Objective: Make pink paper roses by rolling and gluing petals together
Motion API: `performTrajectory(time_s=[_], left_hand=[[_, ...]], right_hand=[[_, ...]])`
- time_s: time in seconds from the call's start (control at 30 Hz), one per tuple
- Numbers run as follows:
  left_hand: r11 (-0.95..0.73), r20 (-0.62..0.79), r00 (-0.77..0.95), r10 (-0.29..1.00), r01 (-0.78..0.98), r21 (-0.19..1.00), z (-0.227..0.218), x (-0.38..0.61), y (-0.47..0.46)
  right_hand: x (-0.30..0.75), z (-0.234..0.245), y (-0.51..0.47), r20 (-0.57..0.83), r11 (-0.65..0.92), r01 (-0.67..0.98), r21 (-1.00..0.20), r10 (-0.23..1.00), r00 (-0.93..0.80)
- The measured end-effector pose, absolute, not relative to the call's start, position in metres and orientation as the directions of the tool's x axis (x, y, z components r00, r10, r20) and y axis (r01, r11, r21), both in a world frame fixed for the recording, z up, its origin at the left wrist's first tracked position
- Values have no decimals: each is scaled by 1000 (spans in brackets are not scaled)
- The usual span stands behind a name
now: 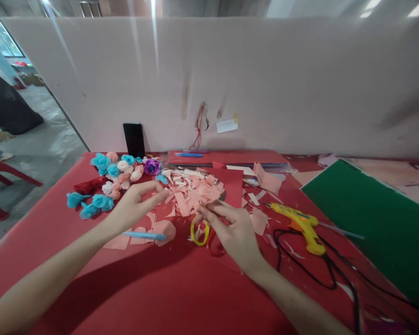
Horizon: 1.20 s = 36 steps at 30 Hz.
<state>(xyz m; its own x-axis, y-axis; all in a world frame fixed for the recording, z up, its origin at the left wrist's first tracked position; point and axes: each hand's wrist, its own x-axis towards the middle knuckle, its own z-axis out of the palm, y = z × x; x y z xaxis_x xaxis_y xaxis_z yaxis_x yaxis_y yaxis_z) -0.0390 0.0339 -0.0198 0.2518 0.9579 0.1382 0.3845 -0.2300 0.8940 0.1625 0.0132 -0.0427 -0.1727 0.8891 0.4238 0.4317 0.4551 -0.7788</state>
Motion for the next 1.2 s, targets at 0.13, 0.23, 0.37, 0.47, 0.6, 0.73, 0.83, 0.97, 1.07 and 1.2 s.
performTrajectory(time_s=[0.13,0.23,0.37,0.47,0.6,0.73,0.83,0.97,1.07,1.2], left_hand=[[-195,106,211,972,460,866,-39,-68,24],[-165,82,187,979,488,857,-59,-80,23],[-148,67,173,983,510,847,-73,-82,28],[-178,74,212,975,530,829,-76,-75,32],[-283,89,338,937,582,762,-80,-54,38],[-437,83,508,857,634,638,-89,-30,45],[-542,89,589,803,661,519,-99,-15,49],[-597,75,621,780,703,386,-111,-6,52],[-623,52,644,763,713,322,-112,-3,54],[-635,62,644,763,728,257,-103,1,59]], right_hand=[[165,-44,20,300,346,325,-880,936,-183],[167,-47,26,260,299,268,-916,950,-171],[173,-49,31,250,273,211,-939,959,-130],[178,-45,33,264,274,174,-946,961,-81],[185,-34,34,285,284,134,-949,958,-14],[193,-23,35,304,298,102,-949,952,44],[200,-17,37,325,318,80,-945,941,93],[212,-11,38,353,350,50,-936,924,148],[223,-6,37,387,390,22,-921,904,182],[238,0,36,437,456,-17,-890,862,256]])
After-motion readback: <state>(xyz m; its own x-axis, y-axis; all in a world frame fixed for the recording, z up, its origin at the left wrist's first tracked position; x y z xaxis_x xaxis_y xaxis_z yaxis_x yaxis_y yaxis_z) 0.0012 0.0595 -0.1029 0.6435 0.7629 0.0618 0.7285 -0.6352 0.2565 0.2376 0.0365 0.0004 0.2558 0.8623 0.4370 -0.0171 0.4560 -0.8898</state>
